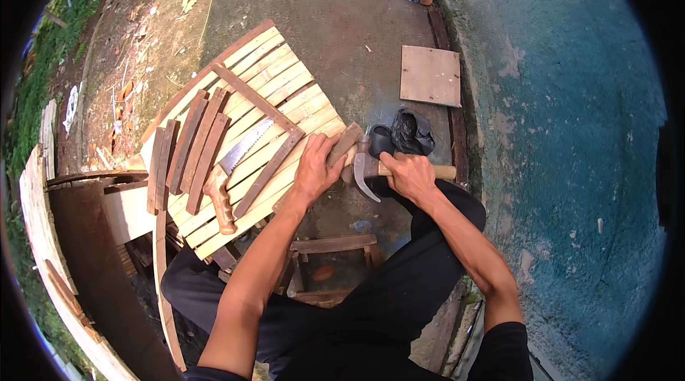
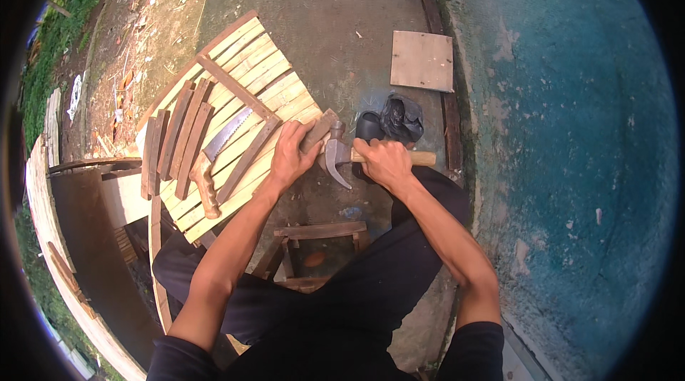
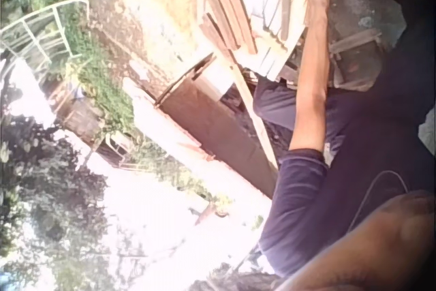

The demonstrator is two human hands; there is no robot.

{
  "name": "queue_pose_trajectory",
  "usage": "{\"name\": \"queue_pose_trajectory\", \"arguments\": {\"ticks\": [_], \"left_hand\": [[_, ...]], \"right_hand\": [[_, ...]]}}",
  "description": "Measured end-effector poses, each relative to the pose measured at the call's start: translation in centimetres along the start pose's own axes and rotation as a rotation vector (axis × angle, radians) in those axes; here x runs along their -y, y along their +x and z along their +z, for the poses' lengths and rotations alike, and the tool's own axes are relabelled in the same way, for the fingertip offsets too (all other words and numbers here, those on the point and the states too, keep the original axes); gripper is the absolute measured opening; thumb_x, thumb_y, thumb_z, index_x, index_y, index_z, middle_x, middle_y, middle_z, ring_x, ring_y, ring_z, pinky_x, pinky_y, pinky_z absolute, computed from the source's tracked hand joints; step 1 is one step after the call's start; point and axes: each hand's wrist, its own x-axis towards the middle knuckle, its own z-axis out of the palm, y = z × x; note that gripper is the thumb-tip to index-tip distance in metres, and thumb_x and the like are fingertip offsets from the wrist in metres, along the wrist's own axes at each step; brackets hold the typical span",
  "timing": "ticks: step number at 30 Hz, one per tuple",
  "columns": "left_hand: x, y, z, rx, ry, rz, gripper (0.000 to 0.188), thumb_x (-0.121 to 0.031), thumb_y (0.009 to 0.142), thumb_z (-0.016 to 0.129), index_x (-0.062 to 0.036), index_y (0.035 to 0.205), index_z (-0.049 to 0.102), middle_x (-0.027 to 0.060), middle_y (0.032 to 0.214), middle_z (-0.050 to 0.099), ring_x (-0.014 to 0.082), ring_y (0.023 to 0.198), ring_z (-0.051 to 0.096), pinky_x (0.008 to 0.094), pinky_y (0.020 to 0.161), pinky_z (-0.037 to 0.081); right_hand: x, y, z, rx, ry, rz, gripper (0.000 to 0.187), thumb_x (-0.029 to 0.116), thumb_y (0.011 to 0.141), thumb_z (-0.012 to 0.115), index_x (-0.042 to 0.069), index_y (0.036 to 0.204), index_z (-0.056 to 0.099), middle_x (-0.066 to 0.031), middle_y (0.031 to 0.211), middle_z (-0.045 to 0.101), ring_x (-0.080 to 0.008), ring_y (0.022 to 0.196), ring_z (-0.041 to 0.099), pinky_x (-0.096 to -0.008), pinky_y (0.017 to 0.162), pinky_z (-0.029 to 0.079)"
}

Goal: The person sits on the ground and uses a hammer to drive nails into small wooden planks. They repeatedly pick up planks, position them, and hammer nails into them, occasionally inspecting the pieces.

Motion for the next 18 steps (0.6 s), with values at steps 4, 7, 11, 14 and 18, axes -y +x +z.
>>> {"name": "queue_pose_trajectory", "arguments": {"ticks": [4, 7, 11, 14, 18], "left_hand": [[-0.4, -0.1, 0.1, 0.041, 0.006, -0.050, 0.041, -0.010, 0.077, 0.075, 0.0019, 0.115, 0.062, 0.0169, 0.095, 0.057, 0.0350, 0.092, 0.055, 0.0414, 0.083, 0.049], [-1.0, 0.3, -0.6, 0.067, 0.014, -0.060, 0.044, -0.015, 0.078, 0.076, 0.0024, 0.117, 0.064, 0.0179, 0.097, 0.059, 0.0356, 0.094, 0.056, 0.0424, 0.084, 0.047], [-1.2, 1.1, -2.7, 0.239, 0.002, -0.160, 0.040, -0.023, 0.090, 0.065, 0.0025, 0.121, 0.063, 0.0199, 0.105, 0.061, 0.0374, 0.104, 0.058, 0.0442, 0.089, 0.047], [-1.2, 0.9, -3.9, 0.358, 0.032, -0.174, 0.037, -0.026, 0.099, 0.053, 0.0017, 0.122, 0.061, 0.0224, 0.110, 0.061, 0.0388, 0.107, 0.058, 0.0463, 0.093, 0.046], [-0.9, 0.1, -4.3, 0.471, 0.228, -0.127, 0.042, -0.034, 0.099, 0.054, -0.0004, 0.124, 0.053, 0.0215, 0.116, 0.057, 0.0391, 0.108, 0.058, 0.0473, 0.088, 0.049]], "right_hand": [[0.3, -0.3, -1.5, -0.017, 0.198, 0.079, 0.026, 0.010, 0.073, 0.067, 0.009, 0.095, 0.053, -0.0143, 0.069, 0.062, -0.0356, 0.064, 0.065, -0.0458, 0.055, 0.051], [1.3, -1.5, -3.9, 0.020, 0.537, 0.319, 0.031, 0.006, 0.078, 0.064, 0.006, 0.106, 0.051, -0.0216, 0.079, 0.066, -0.0446, 0.075, 0.064, -0.0472, 0.064, 0.050], [3.4, -0.7, -6.1, -0.294, 0.704, 0.317, 0.026, 0.009, 0.086, 0.063, -0.001, 0.107, 0.053, -0.0197, 0.076, 0.063, -0.0387, 0.070, 0.065, -0.0426, 0.069, 0.049], [4.5, 0.7, -7.2, -0.079, 1.190, 0.616, 0.012, 0.009, 0.096, 0.055, 0.005, 0.104, 0.047, -0.0012, 0.067, 0.049, -0.0080, 0.043, 0.047, -0.0267, 0.036, 0.036], [6.0, 1.8, -7.0, 0.013, 1.165, 0.714, 0.012, 0.009, 0.095, 0.055, 0.003, 0.102, 0.046, -0.0030, 0.064, 0.050, -0.0104, 0.040, 0.047, -0.0284, 0.035, 0.036]]}}
